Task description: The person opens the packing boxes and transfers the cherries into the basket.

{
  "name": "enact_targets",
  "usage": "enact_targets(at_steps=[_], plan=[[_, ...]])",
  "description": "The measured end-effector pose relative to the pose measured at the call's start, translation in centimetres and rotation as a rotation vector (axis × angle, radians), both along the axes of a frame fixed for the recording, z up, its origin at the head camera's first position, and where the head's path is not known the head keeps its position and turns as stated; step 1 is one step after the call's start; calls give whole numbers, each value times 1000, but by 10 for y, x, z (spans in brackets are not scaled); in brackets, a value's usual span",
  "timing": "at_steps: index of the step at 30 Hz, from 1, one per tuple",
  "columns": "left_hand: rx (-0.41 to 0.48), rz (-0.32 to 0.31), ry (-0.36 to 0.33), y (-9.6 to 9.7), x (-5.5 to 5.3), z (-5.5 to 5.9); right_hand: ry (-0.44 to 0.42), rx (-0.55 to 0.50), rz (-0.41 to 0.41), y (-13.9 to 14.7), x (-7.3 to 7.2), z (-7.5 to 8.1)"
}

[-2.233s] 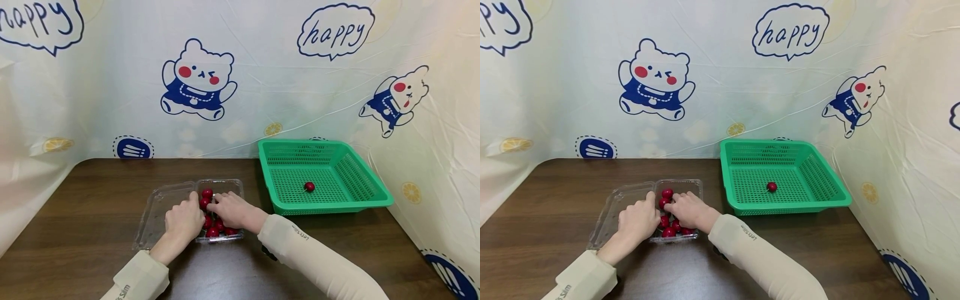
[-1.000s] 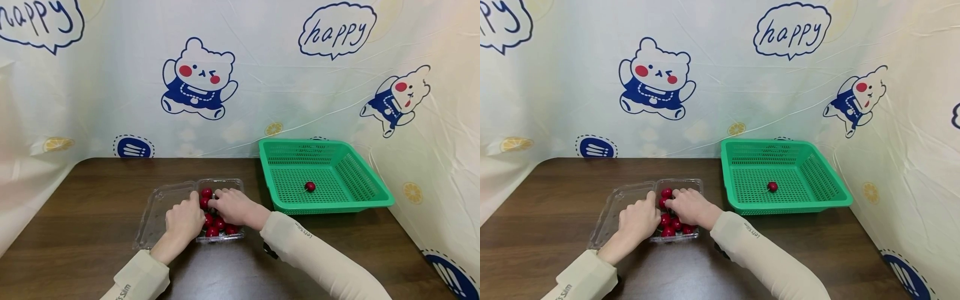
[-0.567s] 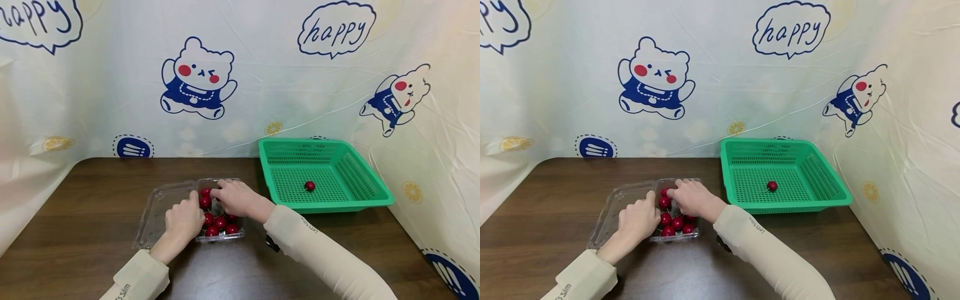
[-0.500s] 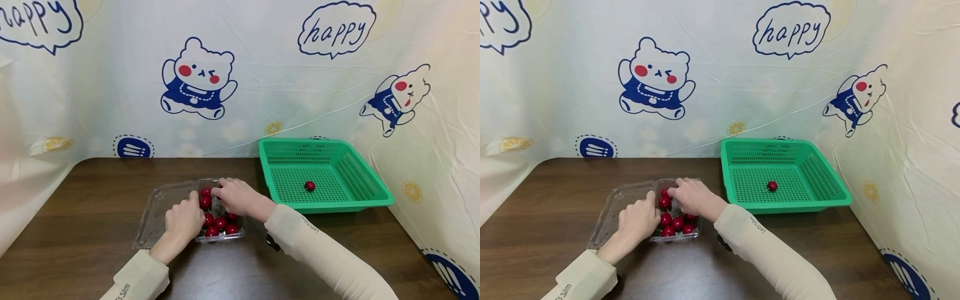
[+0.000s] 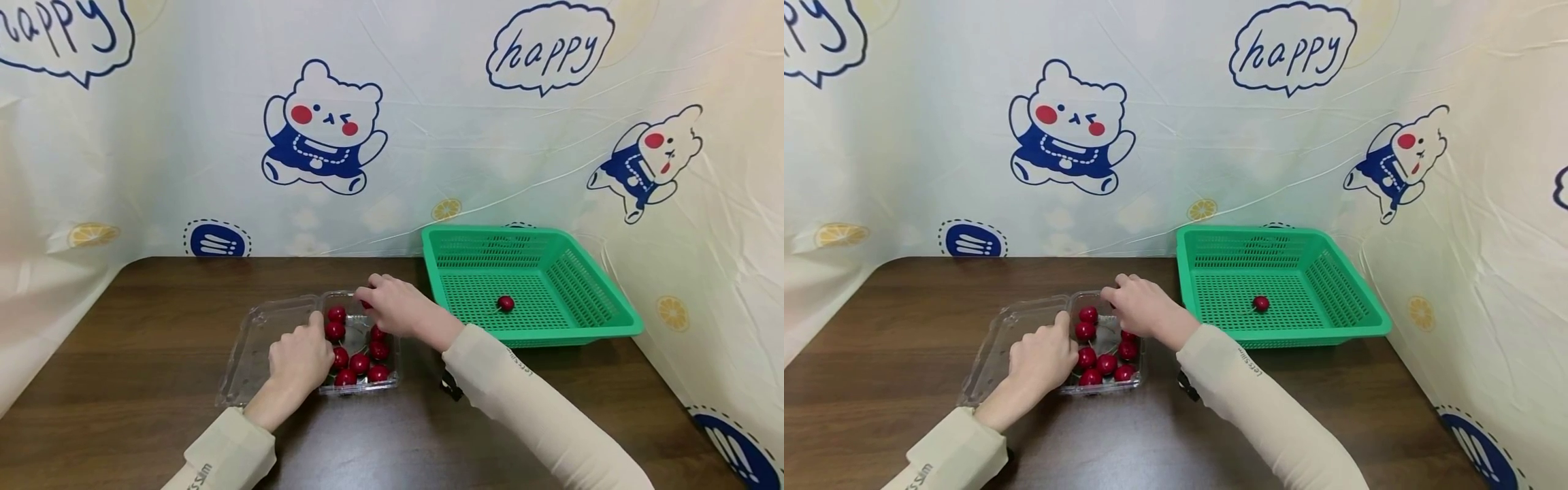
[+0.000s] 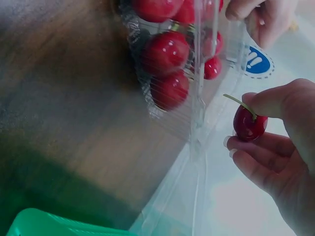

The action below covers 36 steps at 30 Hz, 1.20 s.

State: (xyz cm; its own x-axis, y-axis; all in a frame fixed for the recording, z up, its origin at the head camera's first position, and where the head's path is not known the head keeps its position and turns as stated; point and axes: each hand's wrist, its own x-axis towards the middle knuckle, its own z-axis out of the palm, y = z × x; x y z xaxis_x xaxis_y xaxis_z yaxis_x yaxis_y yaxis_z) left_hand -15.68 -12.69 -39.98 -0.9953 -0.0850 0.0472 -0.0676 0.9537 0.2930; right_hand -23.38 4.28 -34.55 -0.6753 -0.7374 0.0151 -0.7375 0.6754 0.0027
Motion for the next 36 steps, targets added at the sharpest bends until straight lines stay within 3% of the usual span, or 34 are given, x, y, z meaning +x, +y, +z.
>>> enact_targets(at_steps=[16,36], plan=[[7,-5,19,0,1,-2,-8,-105,-58,27,-17,19],[-1,-9,27,-1,1,-2,-31,-237,-200,67,-32,35]])
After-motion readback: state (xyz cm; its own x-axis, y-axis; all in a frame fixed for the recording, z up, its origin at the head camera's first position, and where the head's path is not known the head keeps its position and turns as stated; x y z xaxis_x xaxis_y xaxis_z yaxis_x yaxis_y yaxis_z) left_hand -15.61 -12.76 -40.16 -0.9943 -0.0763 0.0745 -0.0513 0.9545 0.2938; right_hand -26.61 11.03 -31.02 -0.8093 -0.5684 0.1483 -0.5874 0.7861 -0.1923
